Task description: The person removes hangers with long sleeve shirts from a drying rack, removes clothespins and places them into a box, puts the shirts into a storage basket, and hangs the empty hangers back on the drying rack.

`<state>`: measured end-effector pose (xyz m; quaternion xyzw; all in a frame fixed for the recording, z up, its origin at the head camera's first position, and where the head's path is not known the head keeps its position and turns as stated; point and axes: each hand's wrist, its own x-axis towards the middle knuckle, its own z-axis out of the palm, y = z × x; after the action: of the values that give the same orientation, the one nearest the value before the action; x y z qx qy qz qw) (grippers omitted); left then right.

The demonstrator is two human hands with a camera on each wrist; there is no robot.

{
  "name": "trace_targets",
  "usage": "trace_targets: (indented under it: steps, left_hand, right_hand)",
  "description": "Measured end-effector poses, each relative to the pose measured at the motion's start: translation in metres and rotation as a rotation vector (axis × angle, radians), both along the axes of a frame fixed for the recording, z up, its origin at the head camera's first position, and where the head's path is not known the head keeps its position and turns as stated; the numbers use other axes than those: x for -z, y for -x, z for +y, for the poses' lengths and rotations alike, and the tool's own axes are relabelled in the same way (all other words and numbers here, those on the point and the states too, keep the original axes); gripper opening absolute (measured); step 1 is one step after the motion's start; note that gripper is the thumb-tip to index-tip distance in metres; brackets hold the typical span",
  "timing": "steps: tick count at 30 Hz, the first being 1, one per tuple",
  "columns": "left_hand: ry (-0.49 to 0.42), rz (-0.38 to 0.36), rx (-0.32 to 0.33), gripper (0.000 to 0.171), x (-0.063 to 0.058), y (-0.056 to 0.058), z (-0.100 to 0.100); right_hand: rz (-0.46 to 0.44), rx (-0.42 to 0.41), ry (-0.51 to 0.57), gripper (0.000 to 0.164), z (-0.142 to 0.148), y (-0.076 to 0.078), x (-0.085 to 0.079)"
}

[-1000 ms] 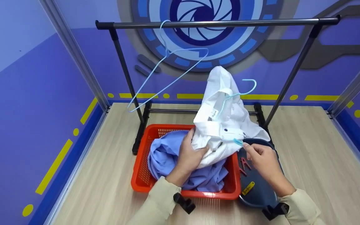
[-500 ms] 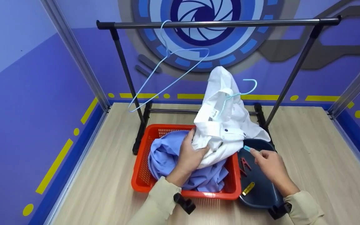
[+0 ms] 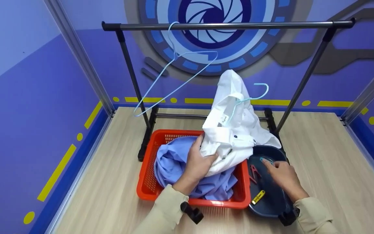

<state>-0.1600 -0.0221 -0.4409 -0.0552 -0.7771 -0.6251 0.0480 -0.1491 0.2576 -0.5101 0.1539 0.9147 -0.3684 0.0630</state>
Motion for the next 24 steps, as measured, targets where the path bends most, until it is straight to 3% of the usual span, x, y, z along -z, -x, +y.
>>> trace_targets:
  steps: [11,24]
  left_hand:
    - [-0.015,-0.016,0.013,0.075,0.000,-0.001,0.002]
    - [0.006,0.022,0.013,0.074,0.000,-0.001,0.000]
  right_hand:
    - [-0.051,-0.070,-0.082,0.040,0.001,0.006,0.023]
    - [-0.058,-0.103,-0.111,0.033,0.003,0.008,0.025]
